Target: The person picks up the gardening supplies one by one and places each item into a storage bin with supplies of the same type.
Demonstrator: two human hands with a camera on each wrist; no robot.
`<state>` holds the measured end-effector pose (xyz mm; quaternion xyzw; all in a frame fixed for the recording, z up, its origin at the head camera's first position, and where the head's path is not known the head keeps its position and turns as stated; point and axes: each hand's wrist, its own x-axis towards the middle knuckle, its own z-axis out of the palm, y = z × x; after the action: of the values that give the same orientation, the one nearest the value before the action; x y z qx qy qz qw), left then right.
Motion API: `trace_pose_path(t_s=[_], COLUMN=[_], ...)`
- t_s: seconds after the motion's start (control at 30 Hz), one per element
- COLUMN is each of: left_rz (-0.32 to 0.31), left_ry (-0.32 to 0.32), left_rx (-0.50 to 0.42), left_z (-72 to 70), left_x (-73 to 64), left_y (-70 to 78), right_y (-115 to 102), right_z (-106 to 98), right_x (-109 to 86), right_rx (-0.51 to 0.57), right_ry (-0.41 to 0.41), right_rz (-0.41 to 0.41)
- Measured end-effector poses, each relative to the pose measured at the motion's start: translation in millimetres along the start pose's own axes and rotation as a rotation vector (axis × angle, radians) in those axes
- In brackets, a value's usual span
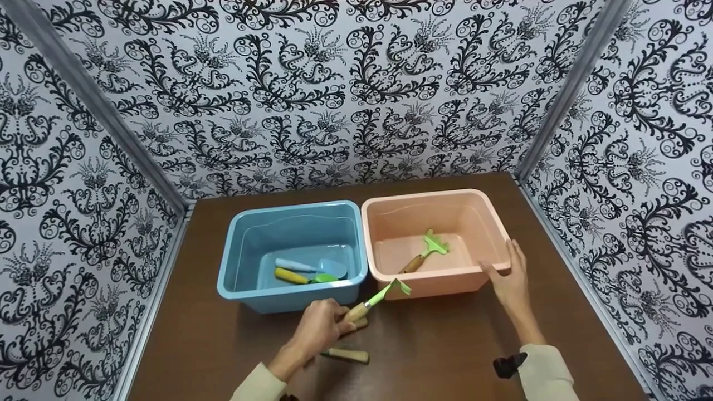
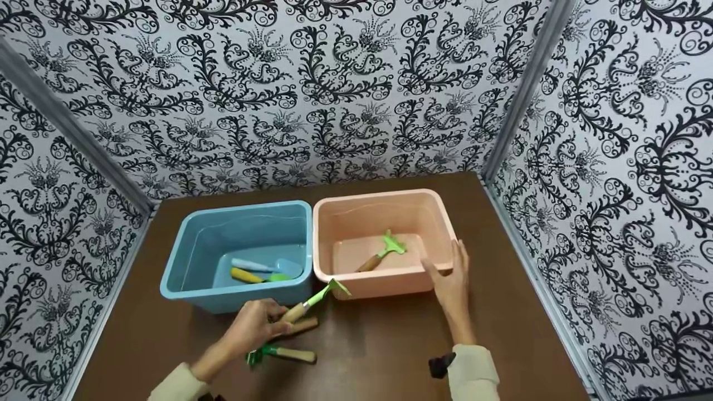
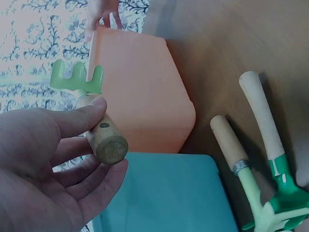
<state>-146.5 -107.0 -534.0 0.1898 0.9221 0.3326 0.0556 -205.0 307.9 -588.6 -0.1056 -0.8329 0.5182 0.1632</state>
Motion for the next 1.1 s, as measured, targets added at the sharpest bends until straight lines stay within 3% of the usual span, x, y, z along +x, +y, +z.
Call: trace_pose_path(t_s=[0.23,0.53,0.9,1.1], left_rz=[0.026,0.068,0.138,0.117], left_ry=[-0.039,-0.037,0.077,0.082], left_rx=[-0.040,-0.031,0.066,0.092], left_z=[-3.6,-0.5,-4.0,-7.5], left_x=[8.0,19.9,33.0,44.0], left_y=[10.7,25.1,37.6,43.4], right_y=[0.0,-2.0,-2.3,-1.8], right_z=[1.7,0.1,0.5,0.7], right_x=[0.0,-1.0,-2.5,-1.6], right_rx=[0.024,0.023,0.020,0.004], right_ry=[0.007,-0.001,-0.004,0.008], right_rz=[-0.002,0.012,0.016,0.004])
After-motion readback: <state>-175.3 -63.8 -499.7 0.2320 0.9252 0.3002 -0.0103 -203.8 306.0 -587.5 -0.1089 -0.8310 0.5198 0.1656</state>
